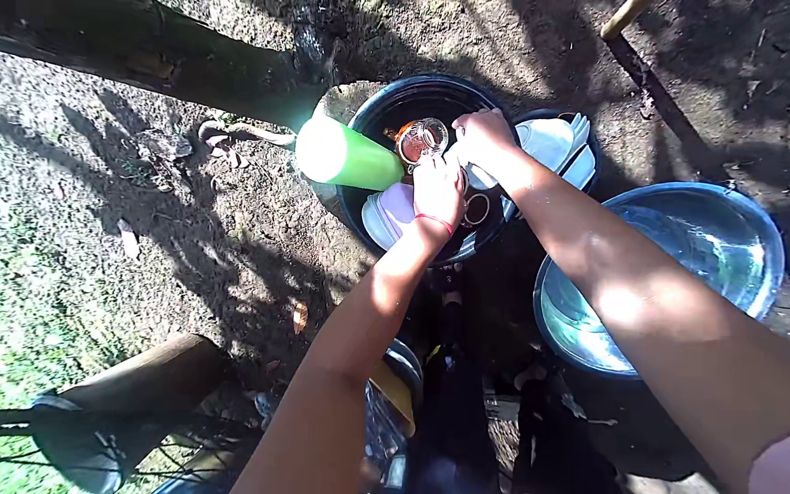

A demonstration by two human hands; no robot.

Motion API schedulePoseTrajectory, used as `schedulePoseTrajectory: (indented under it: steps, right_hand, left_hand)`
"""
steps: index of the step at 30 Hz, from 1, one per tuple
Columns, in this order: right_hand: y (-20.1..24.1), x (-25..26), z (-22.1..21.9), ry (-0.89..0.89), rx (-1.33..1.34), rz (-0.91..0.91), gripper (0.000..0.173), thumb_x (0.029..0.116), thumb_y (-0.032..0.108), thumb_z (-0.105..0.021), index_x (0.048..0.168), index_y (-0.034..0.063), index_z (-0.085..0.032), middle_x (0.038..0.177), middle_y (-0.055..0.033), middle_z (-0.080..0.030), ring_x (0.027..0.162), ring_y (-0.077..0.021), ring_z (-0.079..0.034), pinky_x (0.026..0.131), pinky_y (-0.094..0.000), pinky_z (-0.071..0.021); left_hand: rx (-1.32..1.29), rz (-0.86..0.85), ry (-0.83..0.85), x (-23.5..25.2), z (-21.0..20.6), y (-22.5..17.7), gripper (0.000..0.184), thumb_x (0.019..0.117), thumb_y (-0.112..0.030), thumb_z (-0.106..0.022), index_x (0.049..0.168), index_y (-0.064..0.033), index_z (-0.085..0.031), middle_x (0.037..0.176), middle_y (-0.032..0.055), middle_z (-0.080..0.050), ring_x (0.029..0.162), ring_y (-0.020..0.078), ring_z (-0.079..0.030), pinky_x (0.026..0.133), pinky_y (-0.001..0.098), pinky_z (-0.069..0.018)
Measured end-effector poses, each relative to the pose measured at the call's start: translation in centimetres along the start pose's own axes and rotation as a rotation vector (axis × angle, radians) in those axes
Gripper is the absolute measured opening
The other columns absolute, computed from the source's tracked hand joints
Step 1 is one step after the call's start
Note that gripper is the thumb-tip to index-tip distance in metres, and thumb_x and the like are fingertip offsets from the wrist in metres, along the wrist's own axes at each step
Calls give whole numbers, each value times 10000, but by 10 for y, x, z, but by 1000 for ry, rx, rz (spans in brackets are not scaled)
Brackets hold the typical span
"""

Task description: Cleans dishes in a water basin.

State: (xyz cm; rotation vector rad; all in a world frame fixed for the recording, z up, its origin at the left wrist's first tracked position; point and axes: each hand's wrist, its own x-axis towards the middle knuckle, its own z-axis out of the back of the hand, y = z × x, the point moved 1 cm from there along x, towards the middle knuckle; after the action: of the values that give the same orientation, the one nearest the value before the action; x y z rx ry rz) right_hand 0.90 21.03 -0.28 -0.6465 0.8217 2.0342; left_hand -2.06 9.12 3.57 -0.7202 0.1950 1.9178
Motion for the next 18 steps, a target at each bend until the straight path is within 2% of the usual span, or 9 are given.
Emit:
schedulePoseTrajectory:
  steps: [3, 6, 8, 9, 10, 12, 14, 16, 18]
  right_hand:
    - [7, 1, 3, 71, -56, -9, 394, 1003, 59, -537, 1385, 65, -631, 1390, -225, -606, 1380, -420, -484, 1153, -570, -342]
    - [5, 4, 5, 120, -32, 27, 393, 960, 30, -609, 1352, 16, -624, 1332, -274, -619, 1311, -461, -539, 1084, -624, -406]
    - [-2, 2, 8, 97, 40, 65, 476, 975, 9, -565, 1449, -1, -515, 1366, -304, -581, 1321, -475, -526, 1087, -625, -402]
    - [-6, -3, 8, 51, 109, 74, 533, 1010, 22, -520, 1534, 9, -424, 1410, -313, -550, 1347, -476, -508, 1110, -615, -388]
    - [-11, -11, 5, -26, 191, 67, 530, 1038, 44, -483, 1561, 29, -397, 1446, -302, -526, 1378, -457, -484, 1143, -580, -372]
    - [-20, -40, -8, -255, 352, 38, 413, 1033, 37, -477, 1439, -11, -533, 1399, -301, -543, 1344, -441, -501, 1130, -527, -398]
    - [-25, -74, -32, -350, 367, -33, 278, 994, 25, -534, 1250, -59, -602, 1276, -303, -563, 1224, -438, -565, 1020, -512, -485]
    - [-28, -98, -57, -148, 255, -126, 439, 954, 75, -629, 1363, -51, -530, 1374, -314, -511, 1310, -465, -508, 1054, -558, -461]
    - [-28, -102, -79, -17, 130, -132, 756, 910, 203, -779, 1506, -59, -396, 1514, -319, -409, 1422, -481, -392, 1132, -595, -369]
  left_hand:
    - [-21, -59, -62, 0, -8, 5, 764, 795, -244, -814, 1419, 72, -507, 1309, 317, -585, 1244, 479, -541, 962, 559, -454]
    - [-25, -245, -60, 1, -12, 23, 789, 768, -197, -837, 1445, 44, -510, 1384, 320, -555, 1260, 503, -534, 967, 592, -451]
    - [27, -336, 25, 8, -7, 31, 809, 784, -183, -838, 1476, 32, -479, 1431, 315, -520, 1291, 511, -506, 991, 592, -448]
    - [58, -356, 65, 11, -4, 33, 810, 793, -188, -838, 1480, 27, -468, 1434, 312, -509, 1292, 510, -500, 988, 581, -457]
    - [69, -352, 85, 12, -3, 32, 805, 798, -197, -837, 1478, 23, -467, 1429, 313, -509, 1291, 508, -501, 985, 570, -469]
    - [30, -251, 97, 11, -1, 27, 807, 829, -231, -819, 1497, 25, -445, 1416, 318, -510, 1305, 500, -499, 976, 546, -495]
    - [-57, -70, 103, 7, 2, 19, 847, 882, -301, -786, 1544, 27, -372, 1451, 311, -482, 1351, 474, -478, 1000, 535, -503]
    - [-128, 43, 97, 9, 1, 13, 903, 901, -355, -768, 1570, 39, -306, 1465, 312, -466, 1359, 450, -487, 1066, 520, -464]
    - [-159, 113, 87, 11, 0, 9, 929, 880, -371, -789, 1572, 20, -308, 1473, 305, -462, 1324, 451, -517, 1039, 530, -484]
